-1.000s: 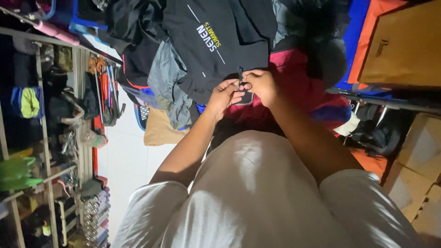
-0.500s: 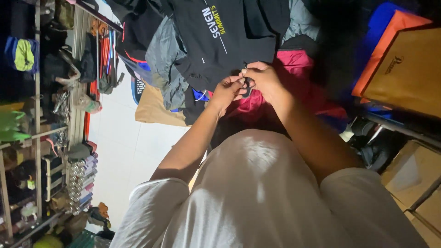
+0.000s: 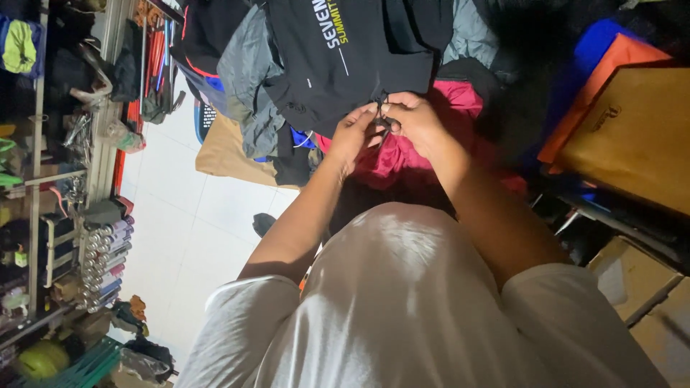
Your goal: Inspecting and adjusting the straps and buckles of a black outdoor vest among a pile of clothes.
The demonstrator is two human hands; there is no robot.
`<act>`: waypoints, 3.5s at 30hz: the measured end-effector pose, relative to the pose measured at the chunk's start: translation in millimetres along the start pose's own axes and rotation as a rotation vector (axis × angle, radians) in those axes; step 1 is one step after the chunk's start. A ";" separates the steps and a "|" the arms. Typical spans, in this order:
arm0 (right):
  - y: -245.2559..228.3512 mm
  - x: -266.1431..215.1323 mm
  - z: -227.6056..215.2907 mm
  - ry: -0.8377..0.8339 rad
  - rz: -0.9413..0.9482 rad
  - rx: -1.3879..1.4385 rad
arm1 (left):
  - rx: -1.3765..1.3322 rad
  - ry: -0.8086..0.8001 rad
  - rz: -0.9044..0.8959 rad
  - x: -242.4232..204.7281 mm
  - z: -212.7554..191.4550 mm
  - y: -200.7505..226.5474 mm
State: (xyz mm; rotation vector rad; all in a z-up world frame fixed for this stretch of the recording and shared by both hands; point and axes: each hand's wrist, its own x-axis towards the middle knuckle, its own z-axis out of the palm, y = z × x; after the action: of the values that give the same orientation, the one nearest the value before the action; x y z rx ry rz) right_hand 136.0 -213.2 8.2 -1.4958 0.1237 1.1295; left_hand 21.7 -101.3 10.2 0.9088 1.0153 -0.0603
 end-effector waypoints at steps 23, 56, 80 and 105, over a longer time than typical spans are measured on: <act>0.1 -45.1 -62.9 0.236 -0.154 0.110 | 0.135 -0.085 -0.061 -1.0 2.1 -3.7; 42.7 -132.6 58.6 0.469 -0.256 -0.039 | 1.046 -0.666 0.673 -50.2 -66.4 58.4; -39.1 -129.6 92.1 0.383 -0.533 -0.076 | 0.672 -0.490 0.608 -74.8 -72.4 117.0; -65.2 -148.6 105.2 0.108 -0.238 0.296 | 0.599 -0.596 0.624 -109.1 -70.8 137.1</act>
State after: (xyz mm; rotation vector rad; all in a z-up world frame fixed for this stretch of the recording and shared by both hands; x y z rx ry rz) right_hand 41.0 -183.6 174.1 -1.2687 0.1738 0.8017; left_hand -29.2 -3.1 163.5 1.6019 0.1162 -0.1044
